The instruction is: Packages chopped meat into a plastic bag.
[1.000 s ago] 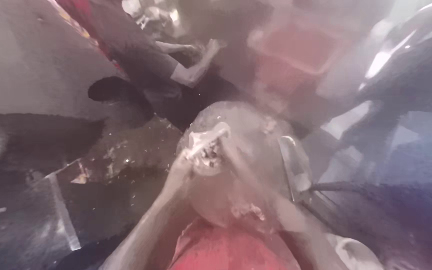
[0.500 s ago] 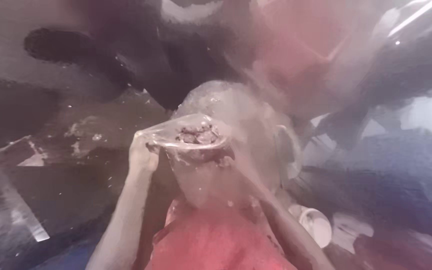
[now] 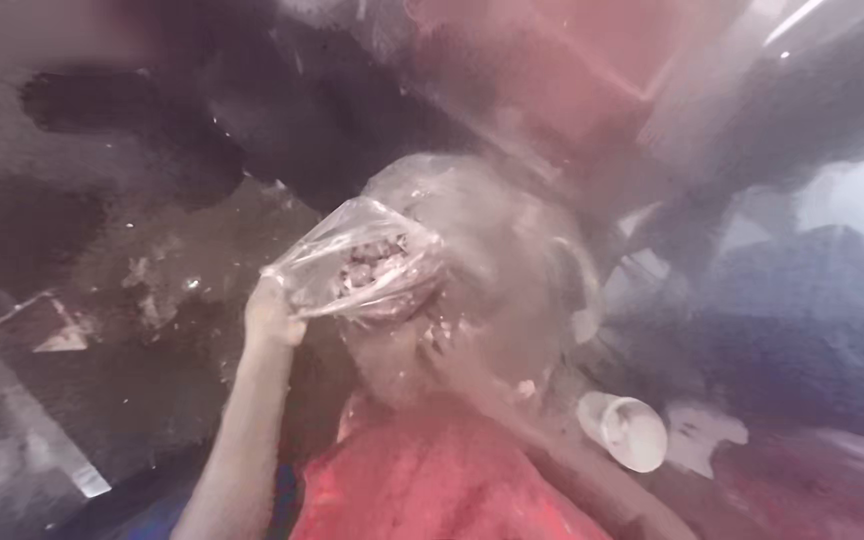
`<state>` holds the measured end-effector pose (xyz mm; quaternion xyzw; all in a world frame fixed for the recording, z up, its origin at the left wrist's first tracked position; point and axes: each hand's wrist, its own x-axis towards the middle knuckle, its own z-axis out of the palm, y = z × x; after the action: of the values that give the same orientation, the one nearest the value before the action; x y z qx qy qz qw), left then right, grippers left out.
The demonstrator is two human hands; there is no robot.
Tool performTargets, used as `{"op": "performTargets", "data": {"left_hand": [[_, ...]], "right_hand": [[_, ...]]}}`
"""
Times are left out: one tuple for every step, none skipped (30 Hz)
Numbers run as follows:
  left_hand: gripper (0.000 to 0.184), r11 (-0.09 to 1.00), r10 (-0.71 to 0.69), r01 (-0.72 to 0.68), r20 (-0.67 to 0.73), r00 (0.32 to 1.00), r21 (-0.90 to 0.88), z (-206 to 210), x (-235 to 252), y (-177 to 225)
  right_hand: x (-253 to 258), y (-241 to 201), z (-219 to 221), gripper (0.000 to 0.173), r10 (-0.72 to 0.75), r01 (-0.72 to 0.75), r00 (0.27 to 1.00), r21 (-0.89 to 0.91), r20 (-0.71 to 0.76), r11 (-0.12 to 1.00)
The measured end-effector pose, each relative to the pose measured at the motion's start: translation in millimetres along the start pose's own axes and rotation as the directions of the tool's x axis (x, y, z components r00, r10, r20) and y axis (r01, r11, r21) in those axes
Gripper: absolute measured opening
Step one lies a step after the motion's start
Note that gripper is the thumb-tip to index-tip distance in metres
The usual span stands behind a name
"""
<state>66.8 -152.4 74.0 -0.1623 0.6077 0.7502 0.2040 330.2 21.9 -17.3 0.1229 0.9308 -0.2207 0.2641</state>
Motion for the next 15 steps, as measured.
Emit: {"op": "performTargets", "data": {"left_hand": [[0.022,0.994,0.066,-0.069,0.035,0.997,0.089,1.4,-0.5,-1.3],[0.023,0.969,0.132,-0.142,0.064,0.989,0.201,2.0,-1.7,-1.7],[0.031,0.924,0.196,-0.223,0.116,0.974,0.311,0.2,-4.2,-0.5],[0.035,0.855,0.260,-0.313,0.180,0.949,0.415,-1.2,-8.2,1.6],[0.036,0.772,0.302,-0.386,0.243,0.922,0.505,-1.9,-13.9,4.4],[0.043,0.681,0.313,-0.449,0.325,0.892,0.578,-2.1,-20.2,9.2],[0.059,0.588,0.290,-0.491,0.399,0.870,0.643,-2.4,-24.8,11.4],[0.074,0.493,0.236,-0.509,0.454,0.859,0.706,-3.9,-27.0,10.8],[0.077,0.414,0.181,-0.514,0.485,0.856,0.752,-5.1,-26.9,9.3],[0.066,0.373,0.133,-0.505,0.494,0.859,0.778,-5.3,-28.1,9.7],[0.048,0.392,0.134,-0.494,0.483,0.865,0.776,-5.8,-29.0,9.2],[0.032,0.465,0.170,-0.467,0.442,0.881,0.752,-5.2,-31.1,9.1],[0.028,0.592,0.207,-0.428,0.384,0.900,0.683,-3.9,-33.6,10.4],[0.029,0.753,0.227,-0.374,0.320,0.920,0.542,-2.1,-36.7,9.8],[0.031,0.882,0.212,-0.299,0.262,0.942,0.363,1.5,-40.2,9.0]], "right_hand": [[1.9,0.0,2.4,0.073,-0.008,0.008,1.000,-0.002,-0.007,1.000],[4.0,0.9,4.8,0.065,-0.014,0.014,1.000,-0.016,0.000,1.000],[6.0,2.5,7.3,0.060,-0.024,0.025,1.000,-0.034,0.013,0.999],[6.8,3.0,7.9,0.057,-0.038,0.040,0.999,-0.041,0.028,0.998],[5.2,2.1,7.6,0.054,-0.049,0.050,0.998,-0.025,0.038,0.998],[3.2,2.6,5.8,0.054,-0.052,0.052,0.998,-0.006,0.030,0.999],[0.5,4.5,5.7,0.052,-0.048,0.048,0.999,0.008,-0.003,0.999],[-2.3,6.9,7.0,0.049,-0.029,0.030,0.999,0.027,-0.037,0.999],[-3.2,9.1,6.3,0.048,0.008,-0.005,0.999,0.051,-0.052,0.999],[-3.5,11.6,4.3,0.047,0.049,-0.042,0.996,0.102,-0.072,0.994],[-3.1,16.1,1.8,0.045,0.081,-0.060,0.992,0.198,-0.101,0.978],[-2.6,21.3,-3.7,0.039,0.105,-0.054,0.985,0.337,-0.135,0.940],[-2.6,27.2,-13.1,0.034,0.116,-0.016,0.980,0.509,-0.165,0.861],[-2.7,32.5,-23.9,0.030,0.123,0.050,0.974,0.705,-0.192,0.708],[-3.7,36.8,-38.3,0.030,0.124,0.104,0.972,0.833,-0.202,0.543]]}}
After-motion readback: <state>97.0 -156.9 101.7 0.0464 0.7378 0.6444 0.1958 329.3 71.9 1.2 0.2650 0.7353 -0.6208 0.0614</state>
